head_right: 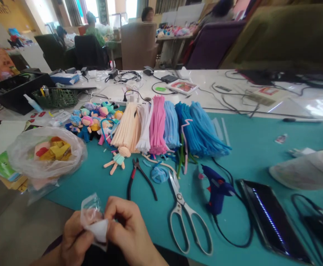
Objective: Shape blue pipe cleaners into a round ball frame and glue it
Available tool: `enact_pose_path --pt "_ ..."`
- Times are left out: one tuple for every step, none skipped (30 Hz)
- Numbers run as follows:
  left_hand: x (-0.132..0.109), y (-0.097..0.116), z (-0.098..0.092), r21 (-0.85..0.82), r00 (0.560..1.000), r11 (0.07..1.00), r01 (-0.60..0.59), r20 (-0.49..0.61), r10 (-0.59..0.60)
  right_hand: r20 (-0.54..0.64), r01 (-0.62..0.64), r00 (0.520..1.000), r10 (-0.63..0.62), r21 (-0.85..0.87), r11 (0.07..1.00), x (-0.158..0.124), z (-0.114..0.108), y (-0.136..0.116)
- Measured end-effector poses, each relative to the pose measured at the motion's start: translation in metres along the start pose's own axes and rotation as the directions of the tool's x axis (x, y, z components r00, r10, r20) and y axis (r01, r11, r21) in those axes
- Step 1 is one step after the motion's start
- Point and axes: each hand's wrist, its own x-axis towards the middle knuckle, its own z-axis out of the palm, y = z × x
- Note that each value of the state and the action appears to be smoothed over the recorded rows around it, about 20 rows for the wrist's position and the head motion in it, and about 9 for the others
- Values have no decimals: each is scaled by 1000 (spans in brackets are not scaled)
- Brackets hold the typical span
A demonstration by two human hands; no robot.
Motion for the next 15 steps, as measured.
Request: enact_pose_path --pt "10 2 0 -8 1000 1000 -29 -1 29 6 -48 999 48 44 998 3 -1 4" --pt "19 6 0 -23 999 998 -54 -2 54 22 -86 996 84 76 993 5 -2 7" --pt "26 11 -1 -39 998 997 -70 0 71 45 -114 993 110 84 990 8 -4 9" --pt "31 17 -3 -67 997 994 -81 12 82 63 -126 991 122 65 990 9 -5 11" --pt "34 22 -5 -70 998 996 -64 7 65 72 -123 990 122 17 992 11 -6 12" --pt "37 25 -8 -70 999 996 -47 23 48 68 -109 991 112 -55 993 13 -6 12" --pt "37 27 -11 -66 999 998 -15 31 17 60 -88 993 97 -143 986 15 -6 13" --pt "37 28 -15 -59 999 998 28 37 -26 45 -65 996 78 -233 970 18 -6 15" --pt "36 26 -19 -54 996 995 79 43 -77 30 -43 998 56 -318 947 21 -4 18" --pt "34 24 -22 -51 989 989 141 43 -139 26 -21 999 34 -393 919 24 -2 21" --pt "31 21 -26 -54 977 976 209 39 -207 40 4 999 15 -457 890 28 0 24" --pt "28 17 -29 -71 960 957 280 34 -279 65 36 998 -3 -510 859 32 4 28" --pt "25 13 -31 -109 935 929 353 33 -352 100 77 995 -26 -555 828 36 7 31" --pt "22 10 -34 -176 905 888 424 38 -424 146 130 988 -54 -591 796 40 11 34" --pt "20 6 -36 -272 868 829 488 53 -493 205 195 975 -84 -617 762 43 14 36"
